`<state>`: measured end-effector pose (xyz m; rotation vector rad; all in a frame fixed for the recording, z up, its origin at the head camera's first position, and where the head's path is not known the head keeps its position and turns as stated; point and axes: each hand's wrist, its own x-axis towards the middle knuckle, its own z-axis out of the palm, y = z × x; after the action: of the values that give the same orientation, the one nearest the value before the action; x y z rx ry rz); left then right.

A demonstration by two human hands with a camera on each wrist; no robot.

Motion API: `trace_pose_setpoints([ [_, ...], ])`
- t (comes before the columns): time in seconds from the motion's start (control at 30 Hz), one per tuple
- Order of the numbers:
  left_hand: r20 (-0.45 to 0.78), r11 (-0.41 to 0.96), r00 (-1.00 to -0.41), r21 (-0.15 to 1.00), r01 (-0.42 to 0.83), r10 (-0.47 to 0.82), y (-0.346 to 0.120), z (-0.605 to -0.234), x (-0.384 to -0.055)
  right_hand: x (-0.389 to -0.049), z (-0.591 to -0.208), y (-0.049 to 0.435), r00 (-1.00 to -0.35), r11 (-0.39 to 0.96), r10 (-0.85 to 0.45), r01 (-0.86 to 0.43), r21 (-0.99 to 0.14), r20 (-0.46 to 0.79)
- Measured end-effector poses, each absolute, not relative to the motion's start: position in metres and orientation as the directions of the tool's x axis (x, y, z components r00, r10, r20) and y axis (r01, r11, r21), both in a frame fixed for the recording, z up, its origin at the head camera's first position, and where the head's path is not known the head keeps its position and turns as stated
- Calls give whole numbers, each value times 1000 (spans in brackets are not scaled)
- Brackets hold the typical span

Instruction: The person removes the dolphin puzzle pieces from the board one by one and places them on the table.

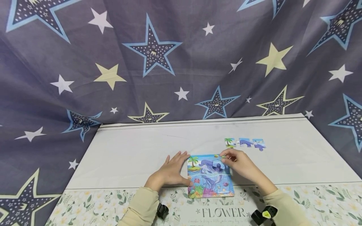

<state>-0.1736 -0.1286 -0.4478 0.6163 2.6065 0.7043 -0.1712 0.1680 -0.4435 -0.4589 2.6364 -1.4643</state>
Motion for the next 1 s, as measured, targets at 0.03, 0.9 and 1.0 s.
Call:
trace_pose_setpoints([
  [0.03, -231, 778, -837, 545, 312, 497, -129, -448, -173, -172, -443, 171, -951, 498, -302, -220, -839, 71],
  [0.9, -225, 781, -841, 540, 313, 493, -129, -448, -174, -198, -454, 222, -946, 589, -303, -283, -756, 118],
  [1.0, -225, 783, -841, 538, 313, 491, -129, -447, -174, -201, -455, 224, -949, 593, -298, -267, -760, 101],
])
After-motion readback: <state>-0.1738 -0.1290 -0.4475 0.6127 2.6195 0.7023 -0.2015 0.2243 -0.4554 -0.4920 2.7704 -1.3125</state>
